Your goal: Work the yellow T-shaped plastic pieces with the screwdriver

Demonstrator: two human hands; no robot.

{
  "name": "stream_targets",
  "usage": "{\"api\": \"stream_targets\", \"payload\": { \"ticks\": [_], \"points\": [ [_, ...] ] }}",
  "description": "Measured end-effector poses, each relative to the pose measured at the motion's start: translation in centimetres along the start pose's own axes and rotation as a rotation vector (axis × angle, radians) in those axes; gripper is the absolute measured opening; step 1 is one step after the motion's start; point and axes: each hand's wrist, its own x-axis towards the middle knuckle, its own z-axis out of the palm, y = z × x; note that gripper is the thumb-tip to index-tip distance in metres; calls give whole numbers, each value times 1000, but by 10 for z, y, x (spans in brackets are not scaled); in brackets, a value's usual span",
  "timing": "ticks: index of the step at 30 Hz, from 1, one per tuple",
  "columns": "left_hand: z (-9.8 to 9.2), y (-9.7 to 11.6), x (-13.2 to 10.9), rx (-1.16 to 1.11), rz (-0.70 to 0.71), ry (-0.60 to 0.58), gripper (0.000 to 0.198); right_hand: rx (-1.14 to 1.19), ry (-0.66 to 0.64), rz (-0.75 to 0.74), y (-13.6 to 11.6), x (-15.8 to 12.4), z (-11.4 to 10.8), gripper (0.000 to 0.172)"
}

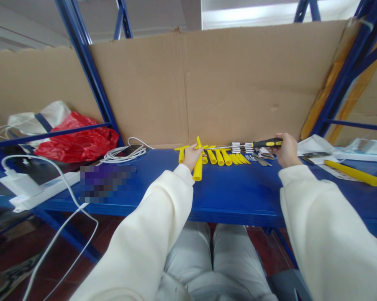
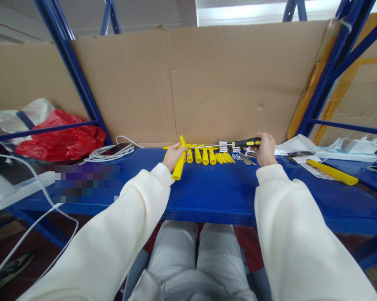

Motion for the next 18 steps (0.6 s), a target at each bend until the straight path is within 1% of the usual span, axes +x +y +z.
{"api": "stream_targets", "payload": {
  "ticks": [2,6,10,12,14,16,18],
  "points": [
    [0,1,0,-1,-4,13,18,-11,3,27,-3,-3,1,18],
    [1,1,-1,-4,-5,14,16,-109,13,74,-4,-8,2,19],
    [0,2,-2,-6,-2,6,18,-63,25,45,-3,-5,2,18],
    [0,1,-2,1,-4,5,20,-7,0,30,-2,-2,1,18],
    [-1,1,-1,5,-1,6,20,22,-45,50,0,4,-1,16],
    [-1,0,0,3,3,5,19,-4,-91,120,4,10,-5,13],
    [-1,-1,1,0,5,5,18,-43,-136,130,10,16,-8,15]
  ]
}}
